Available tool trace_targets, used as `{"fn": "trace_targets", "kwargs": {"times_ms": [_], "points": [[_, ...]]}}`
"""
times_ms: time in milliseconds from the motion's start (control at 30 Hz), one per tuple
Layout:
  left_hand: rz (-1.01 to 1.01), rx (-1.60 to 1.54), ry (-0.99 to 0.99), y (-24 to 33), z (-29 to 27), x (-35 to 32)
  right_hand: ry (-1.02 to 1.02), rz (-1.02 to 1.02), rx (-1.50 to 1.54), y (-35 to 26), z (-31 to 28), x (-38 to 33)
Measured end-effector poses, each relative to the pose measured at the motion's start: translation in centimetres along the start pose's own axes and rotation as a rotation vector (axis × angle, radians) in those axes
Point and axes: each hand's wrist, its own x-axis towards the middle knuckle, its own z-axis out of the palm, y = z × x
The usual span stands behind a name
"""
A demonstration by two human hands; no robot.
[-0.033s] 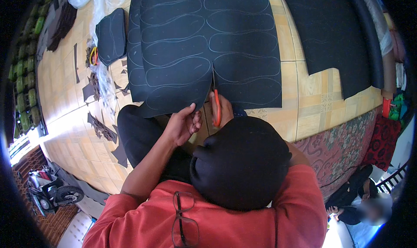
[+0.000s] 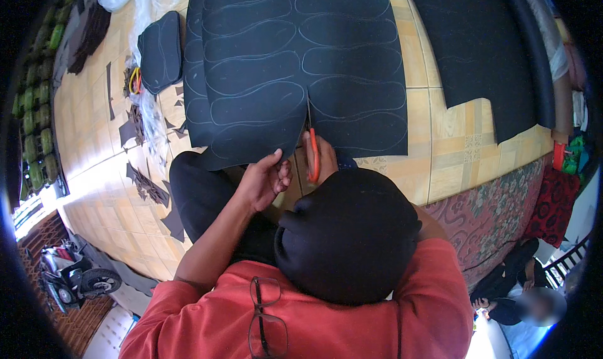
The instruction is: The person sits on the floor and uses orange-handled scissors to cut out multiple shoe sole shapes from a large black sheet of material. The person follows pre-drawn outlines, cutting one shape at a time and placing the finished pieces aside.
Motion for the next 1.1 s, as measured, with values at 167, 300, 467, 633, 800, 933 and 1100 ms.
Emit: {"fn": "trace_targets", "kwargs": {"times_ms": [167, 300, 467, 633, 800, 933, 1100], "points": [[0.009, -0.012, -0.027, 0.9, -0.1, -0.3, -0.008, -0.106, -0.06, -0.4, 0.1, 2.1], [0.026, -0.036, -0.053, 1.3, -0.4, -0.6, -0.004, -0.176, -0.112, 0.0, -0.2, 3.8], [0.032, -0.024, -0.055, 1.9, -0.4, -1.2, -0.023, -0.06, -0.097, -2.3, -0.5, 3.8], [0.03, -0.055, -0.088, 2.3, -0.8, -1.6, -0.048, -0.072, -0.104, -4.0, -0.5, 4.6], [0.031, -0.078, -0.103, 2.8, -0.8, -2.3, 0.035, -0.166, -0.201, -3.5, 0.0, 6.6], [0.054, -0.07, -0.097, 2.7, -1.0, -2.7, 0.086, -0.168, -0.194, -3.7, 0.5, 7.6], [0.058, -0.093, -0.103, 3.1, -1.0, -3.1, 0.103, -0.207, -0.172, -4.1, 1.0, 8.9]]}}
